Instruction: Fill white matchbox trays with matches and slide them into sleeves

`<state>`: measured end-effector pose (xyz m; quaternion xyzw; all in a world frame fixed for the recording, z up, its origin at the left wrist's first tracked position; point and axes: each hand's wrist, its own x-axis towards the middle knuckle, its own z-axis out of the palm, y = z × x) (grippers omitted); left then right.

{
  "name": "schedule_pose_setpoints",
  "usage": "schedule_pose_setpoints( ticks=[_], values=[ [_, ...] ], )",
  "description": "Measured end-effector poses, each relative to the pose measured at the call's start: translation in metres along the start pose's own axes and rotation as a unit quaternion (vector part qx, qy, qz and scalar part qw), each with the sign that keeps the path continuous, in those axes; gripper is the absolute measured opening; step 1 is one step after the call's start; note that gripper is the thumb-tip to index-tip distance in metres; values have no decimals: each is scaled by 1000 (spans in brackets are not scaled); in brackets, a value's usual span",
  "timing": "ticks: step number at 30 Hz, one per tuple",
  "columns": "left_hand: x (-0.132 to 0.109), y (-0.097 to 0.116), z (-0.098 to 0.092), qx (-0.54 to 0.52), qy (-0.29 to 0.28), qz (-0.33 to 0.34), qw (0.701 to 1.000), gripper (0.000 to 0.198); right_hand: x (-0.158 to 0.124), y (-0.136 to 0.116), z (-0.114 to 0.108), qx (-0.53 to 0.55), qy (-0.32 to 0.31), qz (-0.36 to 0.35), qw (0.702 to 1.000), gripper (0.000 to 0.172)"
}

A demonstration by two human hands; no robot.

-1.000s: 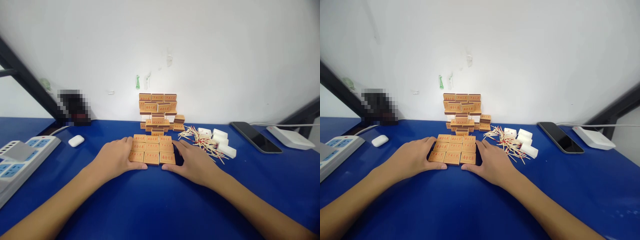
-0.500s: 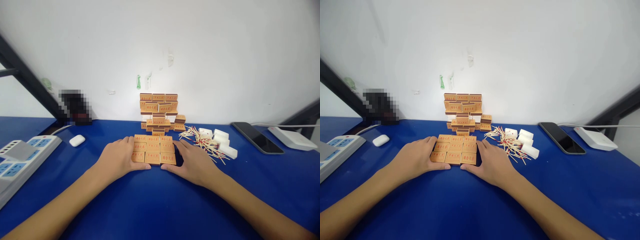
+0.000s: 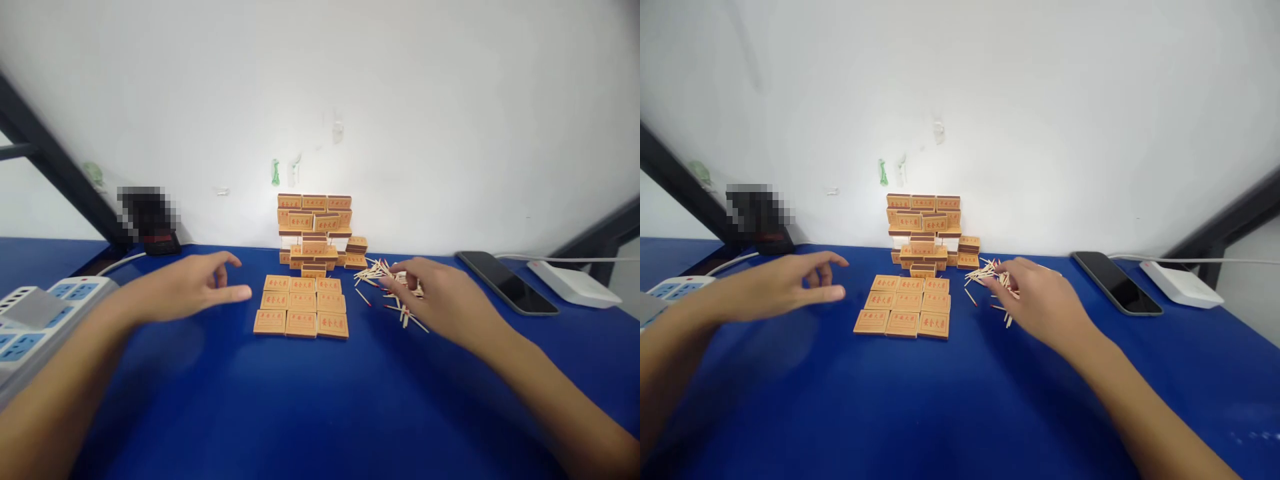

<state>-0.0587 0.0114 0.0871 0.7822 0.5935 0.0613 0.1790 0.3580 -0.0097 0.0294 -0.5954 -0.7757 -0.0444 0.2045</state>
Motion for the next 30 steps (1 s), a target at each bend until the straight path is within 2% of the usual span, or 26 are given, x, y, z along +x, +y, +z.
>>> schedule_pose_setpoints(
  ticks=[2, 5, 8, 11, 14, 15, 18, 20, 25, 30],
  values=[
    [5, -2, -24, -36, 23, 8, 999, 65, 5, 18, -3, -18, 32, 4, 999, 39],
    [12, 10, -54, -84, 57, -1, 995, 55, 7, 26, 1, -13, 33, 2, 999, 29],
    [26, 25, -62, -100, 126, 24, 987, 53, 4, 18, 8, 0, 14, -19, 1000, 26],
    [44, 31, -39, -118, 156, 43, 980, 45, -1, 7, 13, 0, 0, -47, 999, 27],
    [47, 30, 4, -83, 233, 73, 966, 37, -3, 3, 14, 14, -5, -54, 998, 28],
    [43, 30, 18, -67, 227, 84, 968, 35, -1, 3, 14, 32, -5, -45, 998, 28],
    [22, 33, 48, -17, 142, 103, 984, 31, 15, 3, 11, 131, -9, 34, 991, 27],
    [8, 38, 54, 13, 139, 106, 984, 31, 35, 4, 11, 191, -17, 97, 977, 29],
    [-6, 41, 49, 41, 201, 117, 972, 31, 90, 3, 20, 214, -9, 200, 956, 29],
    [-7, 30, 50, 77, 222, 126, 964, 29, 111, -8, 35, 249, -23, 277, 928, 35]
  ],
)
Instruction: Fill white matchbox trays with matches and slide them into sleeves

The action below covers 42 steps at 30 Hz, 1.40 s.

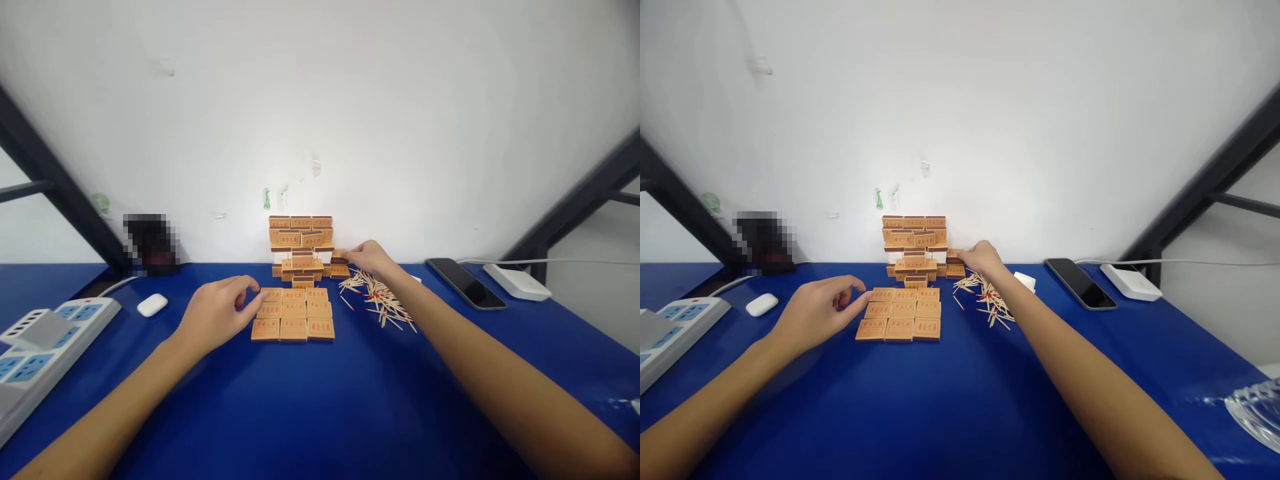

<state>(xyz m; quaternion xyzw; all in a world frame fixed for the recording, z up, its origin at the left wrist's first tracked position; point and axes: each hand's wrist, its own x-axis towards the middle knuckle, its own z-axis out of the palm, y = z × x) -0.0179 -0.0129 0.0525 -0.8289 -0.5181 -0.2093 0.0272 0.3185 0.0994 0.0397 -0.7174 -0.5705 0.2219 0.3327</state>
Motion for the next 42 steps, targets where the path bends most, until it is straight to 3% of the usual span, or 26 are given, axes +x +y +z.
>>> schedule_pose_setpoints(
  ticks=[4, 9, 12, 16, 20, 26, 30, 32, 34, 38, 40, 42],
  values=[
    [-4, -2, 4, 11, 13, 25, 1000, 29, -7, -2, -1, 51, 11, 35, 998, 32],
    [-10, 10, 9, 6, 61, 73, 995, 27, -42, 1, -26, 112, 17, 20, 993, 28],
    [-16, 25, 13, -4, 92, 112, 989, 28, -85, 1, -31, 147, -38, -11, 988, 32],
    [-24, 43, 19, -24, 126, 161, 978, 43, -141, -7, -14, 225, -191, -87, 952, 38],
    [-24, 49, 25, -42, 149, 201, 967, 36, -164, -15, 4, 265, -261, -124, 920, 42],
    [-20, 40, 29, -71, 156, 244, 954, 41, -165, -8, 11, 303, -279, -69, 909, 43],
    [-21, 39, 29, -112, 129, 210, 963, 36, -162, -6, 2, 265, -277, -112, 917, 38],
    [-20, 38, 30, -136, 114, 183, 967, 35, -151, -1, -10, 183, -225, -175, 941, 35],
    [-18, 34, 29, -143, 103, 159, 971, 34, -133, 10, -28, 42, -114, -241, 963, 31],
    [-14, 27, 26, -131, 97, 133, 978, 37, -88, 44, -68, -189, 73, -220, 954, 24],
    [-11, 22, 21, -113, 89, 136, 980, 37, -72, 61, -83, -265, 73, -187, 943, 24],
    [-8, 13, 13, -81, 73, 144, 984, 34, -63, 74, -96, -297, 12, -169, 940, 23]
  ],
)
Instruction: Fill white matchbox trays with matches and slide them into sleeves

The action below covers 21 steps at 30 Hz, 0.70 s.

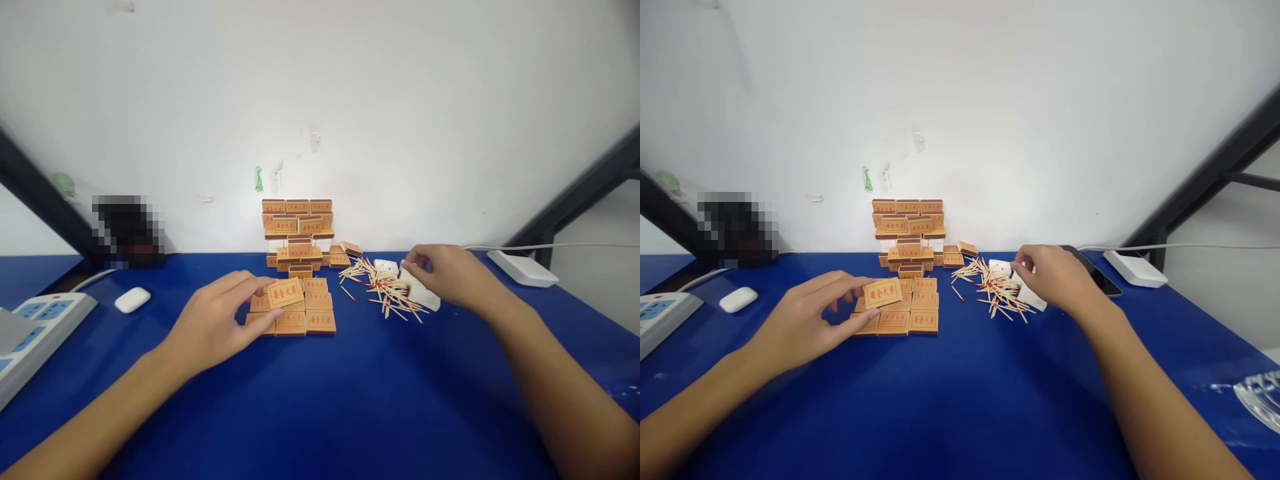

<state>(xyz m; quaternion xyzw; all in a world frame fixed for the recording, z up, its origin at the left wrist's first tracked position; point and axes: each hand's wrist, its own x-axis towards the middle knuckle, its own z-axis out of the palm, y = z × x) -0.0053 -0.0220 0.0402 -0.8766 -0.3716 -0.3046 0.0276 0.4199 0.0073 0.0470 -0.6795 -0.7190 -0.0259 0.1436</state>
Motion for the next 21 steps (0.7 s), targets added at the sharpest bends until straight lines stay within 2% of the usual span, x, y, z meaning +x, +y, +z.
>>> schedule_pose_setpoints(
  ticks=[4, 7, 10, 13, 15, 18, 21],
  values=[
    [6, -34, -23, 61, -34, -81, 994, 38, -5, 25, -9, 12, -114, 13, 993, 23],
    [7, -66, -34, 111, -66, -163, 978, 45, -11, 38, -15, 27, -159, 40, 986, 29],
    [5, -86, -35, 101, -132, -220, 961, 46, -14, 47, -14, 33, -197, 64, 978, 38],
    [3, -92, -31, 70, -195, -245, 947, 50, -15, 48, -10, 38, -231, 68, 970, 35],
    [2, -91, -30, 55, -231, -252, 938, 52, -15, 46, -10, 39, -234, 68, 969, 33],
    [1, -89, -32, 30, -249, -252, 935, 55, -16, 42, -16, 29, -214, 83, 973, 36],
    [0, -89, -36, 20, -264, -254, 930, 57, -15, 32, -23, -1, -144, 90, 985, 39]
  ],
)
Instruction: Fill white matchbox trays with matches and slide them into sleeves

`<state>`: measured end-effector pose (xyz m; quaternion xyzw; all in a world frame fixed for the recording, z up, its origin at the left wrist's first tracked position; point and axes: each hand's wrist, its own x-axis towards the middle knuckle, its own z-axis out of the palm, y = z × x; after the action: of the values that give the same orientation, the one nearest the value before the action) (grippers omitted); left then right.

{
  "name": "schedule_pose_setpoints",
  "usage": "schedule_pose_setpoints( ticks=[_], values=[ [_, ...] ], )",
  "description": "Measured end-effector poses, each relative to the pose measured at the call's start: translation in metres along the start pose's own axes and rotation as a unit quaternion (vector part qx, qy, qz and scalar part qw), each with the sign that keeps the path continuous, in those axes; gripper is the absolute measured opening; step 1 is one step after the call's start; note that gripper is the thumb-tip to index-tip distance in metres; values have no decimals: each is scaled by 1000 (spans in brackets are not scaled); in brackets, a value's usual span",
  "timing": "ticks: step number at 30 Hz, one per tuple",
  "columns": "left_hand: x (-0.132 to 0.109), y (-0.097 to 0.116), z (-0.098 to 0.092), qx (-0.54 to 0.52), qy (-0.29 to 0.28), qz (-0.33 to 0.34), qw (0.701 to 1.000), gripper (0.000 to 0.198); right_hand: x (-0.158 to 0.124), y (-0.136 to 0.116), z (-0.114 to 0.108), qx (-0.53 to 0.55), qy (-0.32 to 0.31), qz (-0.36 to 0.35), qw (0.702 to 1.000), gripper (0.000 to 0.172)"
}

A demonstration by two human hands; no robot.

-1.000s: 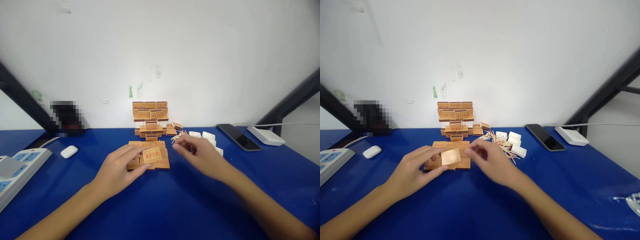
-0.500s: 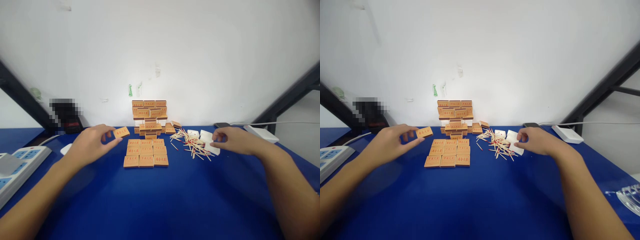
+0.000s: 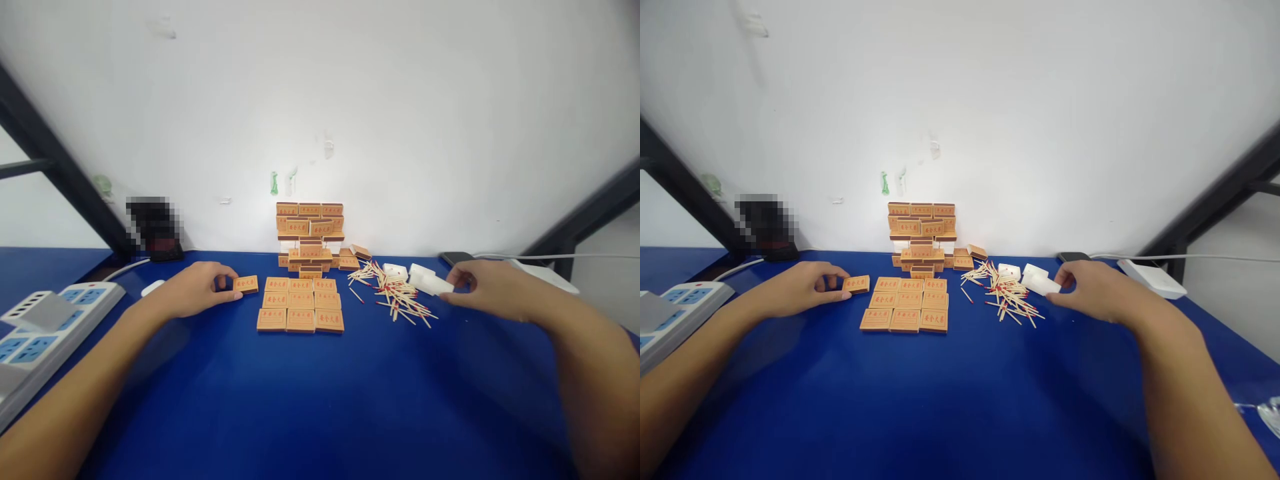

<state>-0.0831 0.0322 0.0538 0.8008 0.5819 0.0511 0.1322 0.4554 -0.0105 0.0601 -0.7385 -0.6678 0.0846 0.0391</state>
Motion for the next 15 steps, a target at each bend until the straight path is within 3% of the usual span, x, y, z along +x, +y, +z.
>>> schedule_pose_setpoints(
  ticks=[3, 7, 12, 15],
  values=[
    [0, 2, 0, 4, 28, 8, 1000, 52, -3, -19, -2, -6, 100, -26, 995, 43],
    [0, 18, 8, -46, 147, 60, 986, 48, -9, -48, 5, 27, 146, -85, 985, 42],
    [-2, 44, 28, -62, 158, 142, 975, 43, -19, -84, 25, 74, 148, -203, 965, 31],
    [-3, 51, 37, -58, 146, 157, 975, 46, -26, -104, 39, 85, 144, -269, 948, 30]
  ],
)
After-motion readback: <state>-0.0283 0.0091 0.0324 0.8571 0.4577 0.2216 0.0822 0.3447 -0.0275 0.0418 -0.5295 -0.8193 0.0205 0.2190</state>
